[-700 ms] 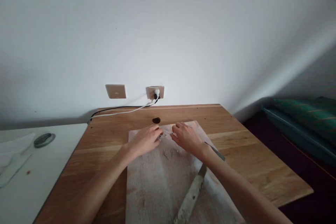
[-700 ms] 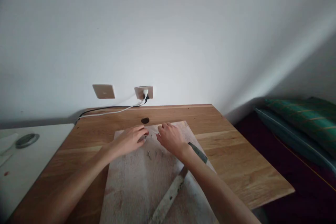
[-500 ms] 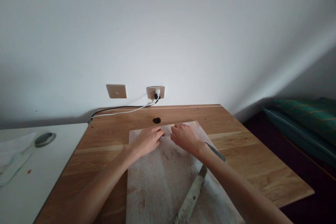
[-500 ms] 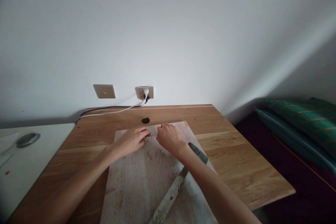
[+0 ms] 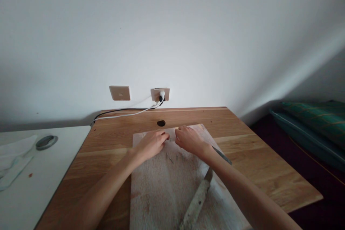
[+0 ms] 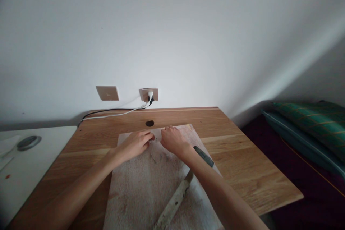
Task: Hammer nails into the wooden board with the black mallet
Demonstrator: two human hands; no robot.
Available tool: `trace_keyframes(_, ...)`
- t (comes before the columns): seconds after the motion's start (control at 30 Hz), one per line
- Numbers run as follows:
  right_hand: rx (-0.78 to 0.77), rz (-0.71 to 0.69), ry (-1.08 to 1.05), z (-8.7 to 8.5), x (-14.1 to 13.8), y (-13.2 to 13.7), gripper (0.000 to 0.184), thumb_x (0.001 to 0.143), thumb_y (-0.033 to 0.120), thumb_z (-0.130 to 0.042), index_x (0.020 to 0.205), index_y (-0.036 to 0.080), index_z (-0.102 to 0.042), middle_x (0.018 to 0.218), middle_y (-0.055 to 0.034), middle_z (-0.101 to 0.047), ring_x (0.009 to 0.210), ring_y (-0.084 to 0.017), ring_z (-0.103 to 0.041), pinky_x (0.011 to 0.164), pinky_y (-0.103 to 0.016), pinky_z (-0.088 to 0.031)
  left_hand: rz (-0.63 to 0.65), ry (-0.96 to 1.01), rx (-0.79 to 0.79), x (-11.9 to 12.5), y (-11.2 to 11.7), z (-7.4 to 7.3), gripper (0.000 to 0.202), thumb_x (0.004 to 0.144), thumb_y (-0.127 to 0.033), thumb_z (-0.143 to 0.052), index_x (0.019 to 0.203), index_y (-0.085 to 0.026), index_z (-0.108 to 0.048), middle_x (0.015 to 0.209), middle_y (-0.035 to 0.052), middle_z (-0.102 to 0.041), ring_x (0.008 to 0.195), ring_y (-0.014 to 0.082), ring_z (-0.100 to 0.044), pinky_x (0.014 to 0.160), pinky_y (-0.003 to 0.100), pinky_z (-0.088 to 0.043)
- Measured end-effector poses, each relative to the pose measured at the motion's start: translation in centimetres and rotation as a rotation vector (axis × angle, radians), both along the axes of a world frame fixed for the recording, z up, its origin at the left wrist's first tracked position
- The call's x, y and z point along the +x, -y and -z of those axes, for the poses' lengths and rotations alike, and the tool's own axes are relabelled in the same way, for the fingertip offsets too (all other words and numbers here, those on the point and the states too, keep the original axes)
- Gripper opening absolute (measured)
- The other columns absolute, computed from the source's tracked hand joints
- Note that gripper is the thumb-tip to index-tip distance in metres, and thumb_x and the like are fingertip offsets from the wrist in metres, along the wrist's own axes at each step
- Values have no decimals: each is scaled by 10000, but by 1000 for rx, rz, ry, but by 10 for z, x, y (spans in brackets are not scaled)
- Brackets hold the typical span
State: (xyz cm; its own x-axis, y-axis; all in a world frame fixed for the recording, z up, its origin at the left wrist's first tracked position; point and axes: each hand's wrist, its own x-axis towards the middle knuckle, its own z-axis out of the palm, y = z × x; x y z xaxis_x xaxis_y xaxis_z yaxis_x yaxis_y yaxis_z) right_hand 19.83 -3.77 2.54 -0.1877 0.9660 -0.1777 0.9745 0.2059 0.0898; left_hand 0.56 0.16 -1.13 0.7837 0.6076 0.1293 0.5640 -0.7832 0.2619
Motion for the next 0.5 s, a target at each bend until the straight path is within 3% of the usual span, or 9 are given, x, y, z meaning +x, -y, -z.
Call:
trace_keyframes(0.13, 21, -9, -64, -5, 2, 2, 244, 1023, 333, -693, 1196, 161, -706, 1259, -91, -717, 1140, -251, -697, 998, -484, -575, -2, -13, 14, 0, 0, 1, 318, 888, 20, -532, 1058, -164, -729, 1065, 102, -754, 998, 256, -733, 871, 328, -548)
trace_keyframes(0.23, 17, -27, -143, -16, 8, 9, 164, 1027, 217, -641, 1145, 131, -716, 1210, -110, -734, 1136, -249, -692, 1016, -451, -541, -7, -10, 24, 0, -1, 2, 331, 900, 16, -527, 1081, -168, -735, 1053, 103, -750, 998, 253, -730, 876, 328, -545)
trace_keyframes(0.37, -159, -157, -285, -27, 15, 30, 163, 924, 101, -636, 1015, 137, -766, 983, -77, -784, 913, -188, -721, 826, -260, -518, -3, 0, 12, -1, 0, 2, 297, 923, -12, -538, 1085, -169, -730, 1043, 101, -746, 980, 253, -724, 858, 330, -538)
trace_keyframes(0.43, -261, -234, -339, -27, 17, 41, 147, 871, 102, -671, 948, 160, -782, 898, -42, -782, 825, -168, -707, 741, -228, -493, 3, 5, 6, -1, 0, 1, 257, 932, -35, -557, 1070, -172, -725, 1053, 99, -742, 977, 258, -719, 844, 333, -532)
trace_keyframes(0.5, -306, -279, -374, -24, 19, 49, 129, 861, 128, -690, 936, 165, -788, 906, -48, -780, 834, -179, -701, 749, -237, -488, 4, 10, -6, -2, 1, 1, 236, 935, -42, -566, 1049, -181, -720, 1059, 91, -738, 964, 252, -716, 827, 327, -525)
